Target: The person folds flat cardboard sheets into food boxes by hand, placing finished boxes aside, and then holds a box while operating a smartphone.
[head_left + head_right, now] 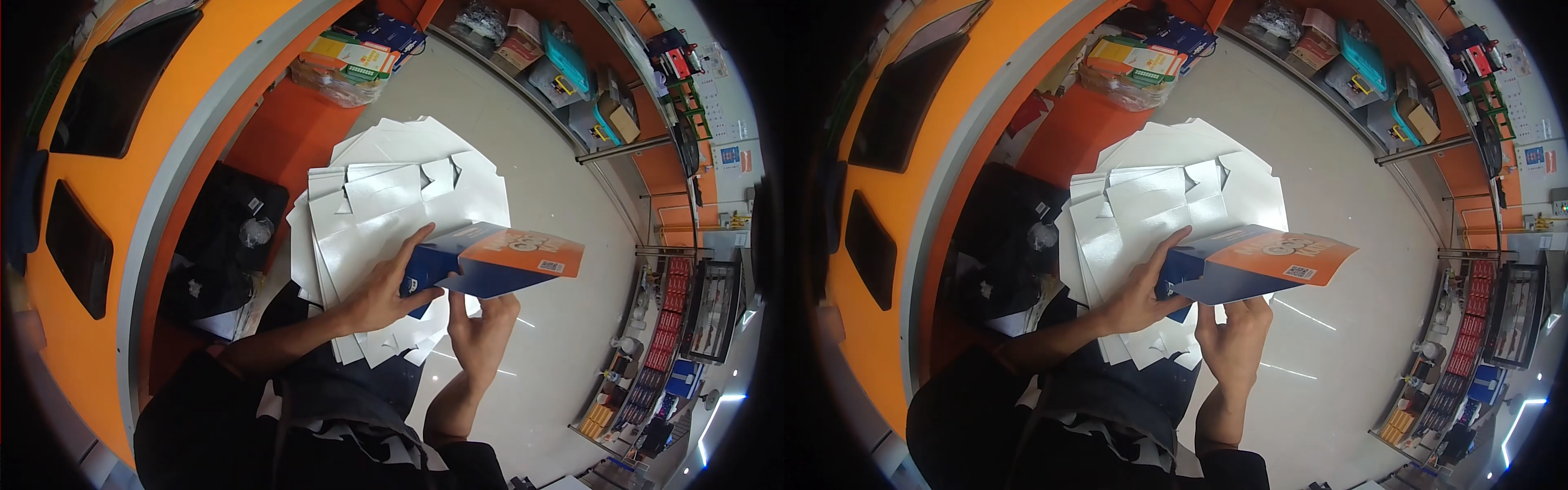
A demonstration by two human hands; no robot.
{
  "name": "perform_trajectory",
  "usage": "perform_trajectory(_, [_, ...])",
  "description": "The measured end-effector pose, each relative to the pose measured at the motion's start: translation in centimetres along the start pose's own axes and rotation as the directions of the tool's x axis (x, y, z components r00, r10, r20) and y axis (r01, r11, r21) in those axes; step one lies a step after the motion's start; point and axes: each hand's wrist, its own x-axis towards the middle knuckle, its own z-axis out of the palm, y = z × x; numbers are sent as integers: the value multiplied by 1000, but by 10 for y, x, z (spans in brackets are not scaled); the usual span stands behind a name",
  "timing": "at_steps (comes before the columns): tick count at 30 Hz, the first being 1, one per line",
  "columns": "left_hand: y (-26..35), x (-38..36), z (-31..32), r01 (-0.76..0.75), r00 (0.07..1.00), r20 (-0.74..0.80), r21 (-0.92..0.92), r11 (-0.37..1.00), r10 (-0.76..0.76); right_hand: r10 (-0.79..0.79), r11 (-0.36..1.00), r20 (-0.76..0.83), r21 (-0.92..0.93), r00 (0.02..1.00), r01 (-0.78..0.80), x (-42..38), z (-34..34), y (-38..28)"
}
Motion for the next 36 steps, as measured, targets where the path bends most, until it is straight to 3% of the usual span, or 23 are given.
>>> perform_trajectory(10, [-21, 0, -2, -11, 996, 85, -147, 989, 24, 55, 998, -42, -9, 998, -55, -12, 11, 14])
perform_trajectory(15, [-25, -1, -4, 58, 990, 141, -223, 973, -27, 111, 994, -36, -11, 993, -111, -17, 19, 10])
perform_trajectory(18, [-27, -1, -4, -23, 993, 103, -236, 971, 49, 69, 998, -116, 2, 991, -69, -17, 26, 3])
perform_trajectory(21, [-25, -1, -6, 13, 989, 147, -308, 951, 34, 111, 994, -141, -7, 984, -113, -23, 28, 2])
perform_trajectory(23, [-18, -2, -8, 68, 985, 170, -333, 940, -11, 196, 971, -119, 161, 973, -176, -28, 30, 8])
perform_trajectory(24, [-16, -2, -8, 121, 980, 190, -359, 926, -55, 195, 971, -121, 161, 973, -174, -28, 30, 8])
perform_trajectory(26, [-19, -7, -5, 87, 982, 186, -254, 963, -39, 338, 898, -76, 325, 938, -297, -26, 30, 4])
perform_trajectory(30, [-13, -6, -5, 29, 987, 158, -98, 995, -14, 368, 887, -108, 339, 923, -314, -19, 36, -5])
perform_trajectory(32, [-14, -6, -5, 28, 990, 137, -95, 995, -14, 319, 920, -108, 271, 941, -281, -20, 37, -8])
perform_trajectory(34, [-21, -6, -6, 49, 989, 146, -245, 968, -14, 271, 948, -101, 202, 957, -247, -23, 38, -10])
perform_trajectory(36, [-24, -4, -7, 13, 990, 140, -318, 948, 33, 75, 997, -102, -1, 992, -76, -31, 40, -7])
